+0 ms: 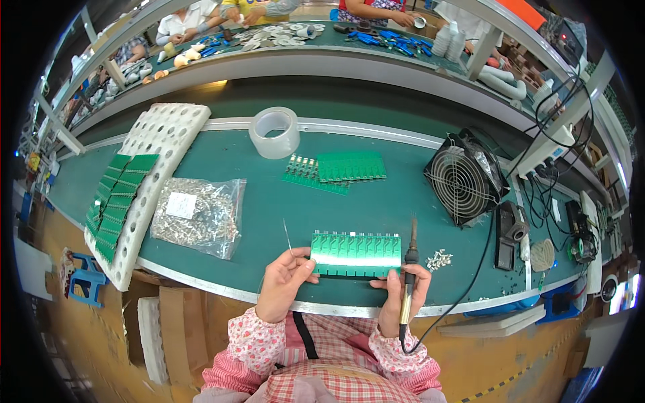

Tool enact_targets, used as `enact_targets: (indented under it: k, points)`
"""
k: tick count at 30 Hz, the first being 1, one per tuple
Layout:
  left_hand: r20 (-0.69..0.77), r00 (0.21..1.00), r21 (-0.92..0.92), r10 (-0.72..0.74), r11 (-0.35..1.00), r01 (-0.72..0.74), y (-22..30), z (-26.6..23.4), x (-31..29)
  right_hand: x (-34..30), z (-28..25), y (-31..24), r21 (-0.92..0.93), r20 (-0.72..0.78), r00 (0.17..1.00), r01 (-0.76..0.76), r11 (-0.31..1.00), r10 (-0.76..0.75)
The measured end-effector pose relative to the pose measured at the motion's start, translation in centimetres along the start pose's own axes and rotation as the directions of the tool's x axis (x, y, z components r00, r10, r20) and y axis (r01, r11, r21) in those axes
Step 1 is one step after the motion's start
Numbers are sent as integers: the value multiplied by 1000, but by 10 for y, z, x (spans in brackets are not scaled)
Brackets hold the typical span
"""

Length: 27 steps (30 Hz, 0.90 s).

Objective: The person solders electronic components onto circuit boards using a soldering iron and solder wire, placing completed boards onto a tray by hand and picking up new boards to solder.

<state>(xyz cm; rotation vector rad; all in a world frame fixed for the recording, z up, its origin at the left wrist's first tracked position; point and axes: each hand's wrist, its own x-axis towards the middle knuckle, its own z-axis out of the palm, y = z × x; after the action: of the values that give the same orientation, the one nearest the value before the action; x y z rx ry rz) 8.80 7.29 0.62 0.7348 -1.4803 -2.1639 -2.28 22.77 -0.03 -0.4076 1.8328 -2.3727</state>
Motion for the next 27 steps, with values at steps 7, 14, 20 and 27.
enact_targets:
  k: [7, 14, 20, 27]
  points:
    - [-44, 999, 6, 14, 1000, -14, 1, -13, -2, -1, 10, -4, 42, 6, 999, -39, 998, 39]
    - [140, 988, -115, -71, 990, 87, 12, -35, -2, -4, 3, 3, -21, 16, 1000, -17, 1000, 17]
    - [-232, 962, -252, 145, 946, -203, 71, -114, 4, -6, 6, -1, -29, 48, 999, 8, 1000, -6]
    - [-746, 609, -186, 268, 795, -578, 142, -254, 76, -7, 4, -6, -84, 118, 993, -8, 996, 18]
